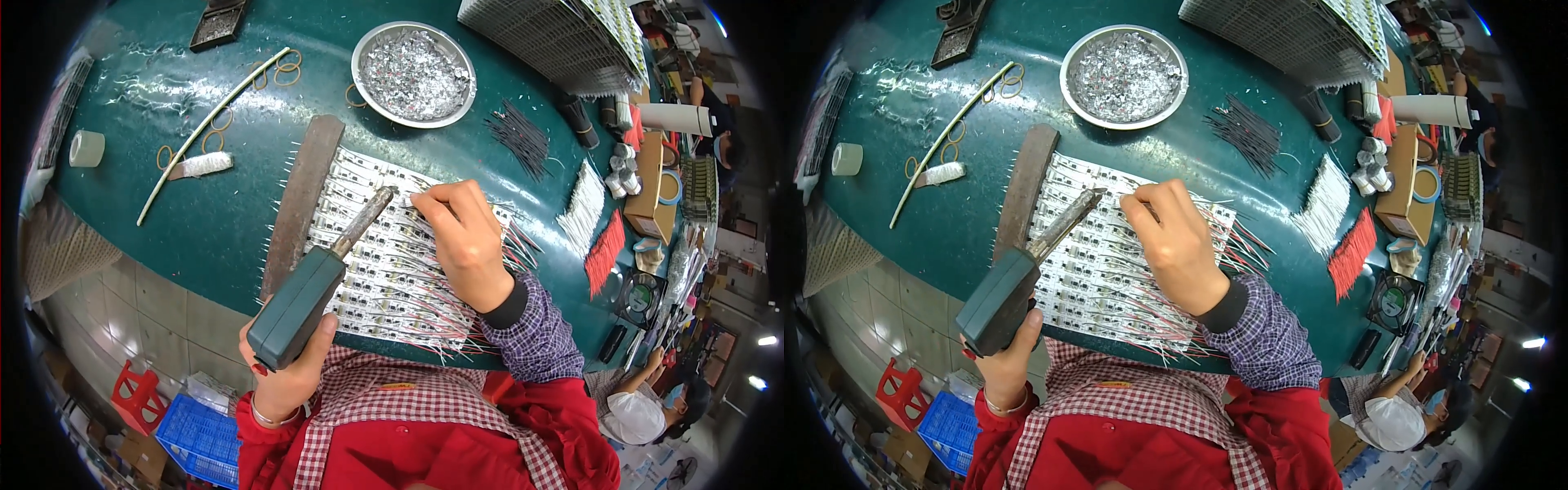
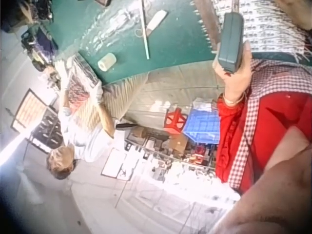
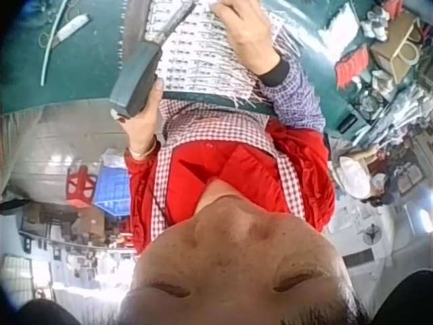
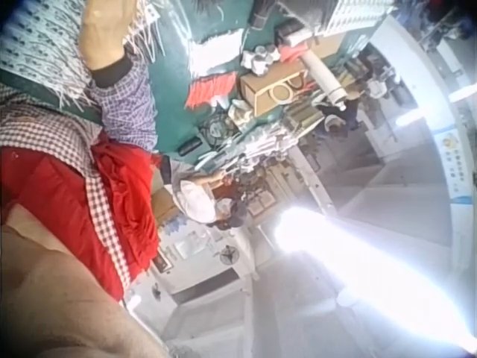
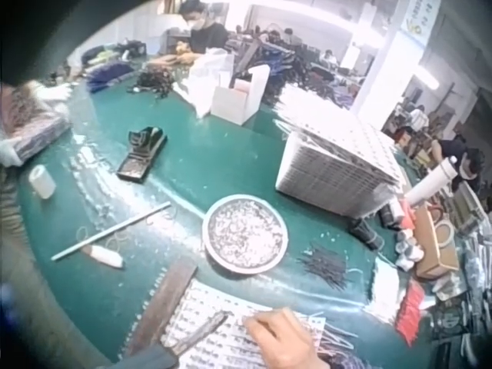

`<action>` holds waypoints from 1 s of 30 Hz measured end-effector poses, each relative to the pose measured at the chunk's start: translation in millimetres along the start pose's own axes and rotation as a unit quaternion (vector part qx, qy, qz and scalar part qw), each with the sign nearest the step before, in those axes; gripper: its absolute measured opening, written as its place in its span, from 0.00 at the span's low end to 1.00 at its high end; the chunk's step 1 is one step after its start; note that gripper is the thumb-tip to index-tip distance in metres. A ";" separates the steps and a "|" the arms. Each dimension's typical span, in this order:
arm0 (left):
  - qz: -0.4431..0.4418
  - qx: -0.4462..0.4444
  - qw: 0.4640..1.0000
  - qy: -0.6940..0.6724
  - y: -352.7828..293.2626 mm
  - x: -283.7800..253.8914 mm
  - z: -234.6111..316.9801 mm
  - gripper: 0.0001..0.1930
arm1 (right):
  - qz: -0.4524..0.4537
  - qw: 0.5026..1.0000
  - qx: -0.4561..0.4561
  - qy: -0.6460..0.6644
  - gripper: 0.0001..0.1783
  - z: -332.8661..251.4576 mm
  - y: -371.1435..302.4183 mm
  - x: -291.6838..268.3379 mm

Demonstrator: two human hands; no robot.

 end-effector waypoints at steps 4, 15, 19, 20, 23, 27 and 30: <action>-0.012 0.013 1.000 -0.001 5.3 3.9 8.8 0.10 | -0.007 1.000 0.000 -0.001 0.20 1.6 -1.0 0.8; -0.041 0.053 0.997 0.039 9.5 9.1 12.6 0.07 | -0.041 0.999 -0.014 -0.029 0.18 -0.2 0.1 1.8; -0.049 0.047 0.996 0.049 10.0 8.9 13.5 0.07 | -0.042 0.998 -0.010 -0.034 0.18 -0.3 0.2 2.3; -0.050 0.048 0.996 0.049 10.3 8.9 14.0 0.07 | -0.043 0.998 -0.009 -0.034 0.19 -0.2 0.3 1.8; -0.053 0.046 0.996 0.053 8.6 8.3 13.0 0.08 | -0.039 0.999 -0.003 -0.029 0.21 -1.0 0.8 2.7; -0.008 0.047 0.998 0.027 1.5 3.1 6.6 0.10 | -0.035 0.999 0.006 -0.026 0.24 -1.8 1.1 2.9; 0.003 0.036 0.999 0.016 -1.2 2.3 1.6 0.12 | -0.054 0.998 -0.009 -0.044 0.19 -1.1 -0.5 3.5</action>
Point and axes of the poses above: each hand's wrist, its own y-axis towards the middle knuckle, its own x-axis out of the palm, z = x × y, the point moved 5 cm from there along y, towards the middle knuckle, and after that the axes turned 8 degrees about y, right-handed, at the moved point
